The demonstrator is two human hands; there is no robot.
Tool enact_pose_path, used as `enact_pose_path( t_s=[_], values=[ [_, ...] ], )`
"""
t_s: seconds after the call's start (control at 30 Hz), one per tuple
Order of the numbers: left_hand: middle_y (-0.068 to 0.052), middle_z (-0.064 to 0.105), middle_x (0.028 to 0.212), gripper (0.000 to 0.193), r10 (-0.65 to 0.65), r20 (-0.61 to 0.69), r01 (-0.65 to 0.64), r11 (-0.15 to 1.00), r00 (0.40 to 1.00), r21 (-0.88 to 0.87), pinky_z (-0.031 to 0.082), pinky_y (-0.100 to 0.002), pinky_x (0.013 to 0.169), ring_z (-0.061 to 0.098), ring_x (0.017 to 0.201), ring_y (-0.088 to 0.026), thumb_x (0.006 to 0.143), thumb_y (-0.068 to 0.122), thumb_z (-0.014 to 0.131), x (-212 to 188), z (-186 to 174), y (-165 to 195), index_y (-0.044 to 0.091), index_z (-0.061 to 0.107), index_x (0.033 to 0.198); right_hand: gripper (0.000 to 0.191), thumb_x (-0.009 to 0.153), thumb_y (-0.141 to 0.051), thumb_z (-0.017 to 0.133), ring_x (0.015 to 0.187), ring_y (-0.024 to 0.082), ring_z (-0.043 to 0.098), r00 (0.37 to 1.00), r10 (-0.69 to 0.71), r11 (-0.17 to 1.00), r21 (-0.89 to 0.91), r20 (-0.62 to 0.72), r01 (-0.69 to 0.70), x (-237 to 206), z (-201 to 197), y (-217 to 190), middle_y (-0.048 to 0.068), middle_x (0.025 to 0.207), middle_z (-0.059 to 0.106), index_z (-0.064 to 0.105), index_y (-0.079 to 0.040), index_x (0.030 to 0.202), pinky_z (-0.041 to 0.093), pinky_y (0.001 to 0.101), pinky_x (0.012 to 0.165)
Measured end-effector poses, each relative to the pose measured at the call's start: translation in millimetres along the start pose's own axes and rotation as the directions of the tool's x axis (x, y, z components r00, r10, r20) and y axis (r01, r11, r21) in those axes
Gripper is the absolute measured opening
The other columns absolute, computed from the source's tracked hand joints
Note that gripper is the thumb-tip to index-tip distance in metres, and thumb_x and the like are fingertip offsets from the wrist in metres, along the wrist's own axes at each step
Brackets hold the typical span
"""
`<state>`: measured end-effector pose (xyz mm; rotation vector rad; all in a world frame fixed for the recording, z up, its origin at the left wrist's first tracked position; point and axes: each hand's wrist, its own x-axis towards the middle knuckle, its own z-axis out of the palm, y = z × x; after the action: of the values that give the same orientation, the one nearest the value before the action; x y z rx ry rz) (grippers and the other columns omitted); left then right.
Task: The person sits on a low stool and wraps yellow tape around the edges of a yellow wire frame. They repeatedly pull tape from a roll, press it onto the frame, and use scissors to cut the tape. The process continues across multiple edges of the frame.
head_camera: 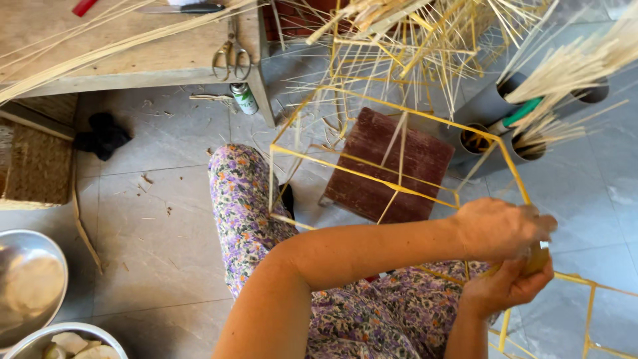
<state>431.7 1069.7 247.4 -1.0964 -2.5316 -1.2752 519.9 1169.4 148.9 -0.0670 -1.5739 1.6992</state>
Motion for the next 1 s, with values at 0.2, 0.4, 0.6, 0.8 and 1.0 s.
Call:
enact_pose_path(
  t_s=[0.2,0.4,0.6,0.8,1.0],
  values=[
    [-0.009,0.077,0.104,0.027,-0.129,0.203,0.120,0.991,0.971,0.055,0.062,-0.043,0.081,0.077,0.096,-0.028,0.088,0.036,0.060,1.2,-20.4,-1.2,0.018,0.072,0.104,0.029,0.112,-0.010,0.066,0.088,0.012,0.056,1.000,0.026,0.999,0.039,0.005,-0.026,-4.4,-3.5,11.4,0.007,0.109,0.059,0.050,0.002,0.134,0.048,0.0243,0.078],
    [-0.011,0.072,0.110,0.033,-0.087,0.035,0.083,0.992,0.996,0.095,0.060,-0.042,0.086,0.073,0.103,-0.030,0.090,0.039,0.062,-47.7,-89.4,-22.8,0.019,0.074,0.113,0.025,0.115,-0.009,0.066,0.067,0.014,0.054,0.995,0.094,0.995,0.014,-0.009,-0.094,-0.3,-3.3,20.0,0.009,0.086,0.059,0.051,0.002,0.132,0.043,0.0247,0.065],
    [-0.005,0.069,0.130,0.026,-0.042,-0.580,-0.067,0.984,0.814,-0.164,0.060,-0.035,0.105,0.068,0.122,-0.023,0.099,-0.004,0.067,-129.5,-222.2,-131.7,0.009,0.063,0.121,0.008,0.112,-0.009,0.046,0.081,0.011,0.056,0.937,-0.152,0.858,-0.429,0.313,0.283,-2.6,-2.5,9.6,0.014,0.103,0.052,0.047,-0.001,0.108,0.051,0.0224,0.078],
    [-0.012,0.069,0.110,0.029,-0.359,-0.831,0.698,0.714,0.425,0.049,0.058,-0.040,0.084,0.070,0.098,-0.031,0.093,0.008,0.072,-212.0,-343.1,-305.1,0.018,0.069,0.120,0.036,0.108,-0.029,0.062,0.076,0.025,0.059,0.993,0.110,0.785,-0.616,0.040,-0.062,22.2,-13.8,53.9,0.025,0.101,0.059,0.054,0.004,0.095,0.055,0.0363,0.069],
    [-0.013,0.056,0.126,0.058,-0.600,-0.672,0.901,0.310,0.434,0.305,0.048,-0.053,0.090,0.052,0.116,-0.039,0.081,0.009,0.069,-251.4,-341.2,-407.9,0.032,0.060,0.134,0.065,0.094,-0.049,0.067,0.070,0.024,0.062,0.450,0.691,0.722,-0.514,0.565,-0.463,128.7,-95.7,103.6,0.024,0.094,0.065,0.059,0.012,0.115,0.050,0.0373,0.062]
  ],
)
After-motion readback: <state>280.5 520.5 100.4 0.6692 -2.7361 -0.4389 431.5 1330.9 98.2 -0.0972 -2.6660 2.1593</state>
